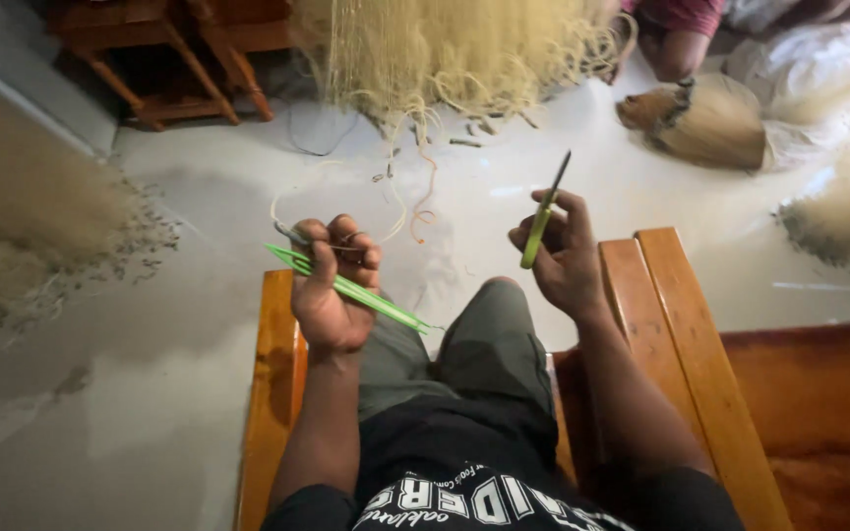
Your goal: Repairing or assembling a fishing net by threading line and tying knots using a plastic shuttle
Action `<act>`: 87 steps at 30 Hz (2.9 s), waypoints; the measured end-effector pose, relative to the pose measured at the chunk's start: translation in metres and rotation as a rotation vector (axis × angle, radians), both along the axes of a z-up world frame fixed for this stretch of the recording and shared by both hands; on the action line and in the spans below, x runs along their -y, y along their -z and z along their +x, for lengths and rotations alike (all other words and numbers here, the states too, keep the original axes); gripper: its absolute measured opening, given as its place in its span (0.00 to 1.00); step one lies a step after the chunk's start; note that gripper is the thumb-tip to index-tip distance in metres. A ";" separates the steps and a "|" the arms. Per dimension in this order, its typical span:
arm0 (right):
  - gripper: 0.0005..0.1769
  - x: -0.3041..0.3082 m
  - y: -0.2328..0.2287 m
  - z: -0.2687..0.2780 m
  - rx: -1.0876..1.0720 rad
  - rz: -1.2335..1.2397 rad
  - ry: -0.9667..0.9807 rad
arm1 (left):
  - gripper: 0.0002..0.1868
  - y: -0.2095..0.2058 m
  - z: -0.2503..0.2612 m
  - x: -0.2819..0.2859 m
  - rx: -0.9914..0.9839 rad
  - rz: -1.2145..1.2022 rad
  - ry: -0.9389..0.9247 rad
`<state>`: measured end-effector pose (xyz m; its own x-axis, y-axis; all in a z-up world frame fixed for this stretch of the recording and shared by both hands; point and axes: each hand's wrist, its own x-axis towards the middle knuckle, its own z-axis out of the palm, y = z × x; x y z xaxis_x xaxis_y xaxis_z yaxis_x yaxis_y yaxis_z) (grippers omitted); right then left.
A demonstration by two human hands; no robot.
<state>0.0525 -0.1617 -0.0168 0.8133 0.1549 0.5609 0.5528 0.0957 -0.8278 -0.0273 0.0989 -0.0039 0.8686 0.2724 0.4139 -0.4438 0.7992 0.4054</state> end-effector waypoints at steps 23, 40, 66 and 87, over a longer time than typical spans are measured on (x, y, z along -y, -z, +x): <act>0.21 -0.184 -0.032 0.010 -0.354 0.903 -0.325 | 0.12 0.001 0.034 -0.047 0.128 -0.348 0.433; 0.27 -0.022 -0.027 0.017 0.012 0.610 0.277 | 0.39 -0.014 0.132 0.084 0.037 -0.123 0.985; 0.31 -0.093 -0.011 0.032 -0.166 0.492 0.068 | 0.13 -0.025 0.120 0.003 -0.239 -0.089 0.101; 0.33 -0.080 0.029 0.011 0.017 0.005 0.017 | 0.14 -0.024 0.093 -0.027 -0.101 -0.228 0.109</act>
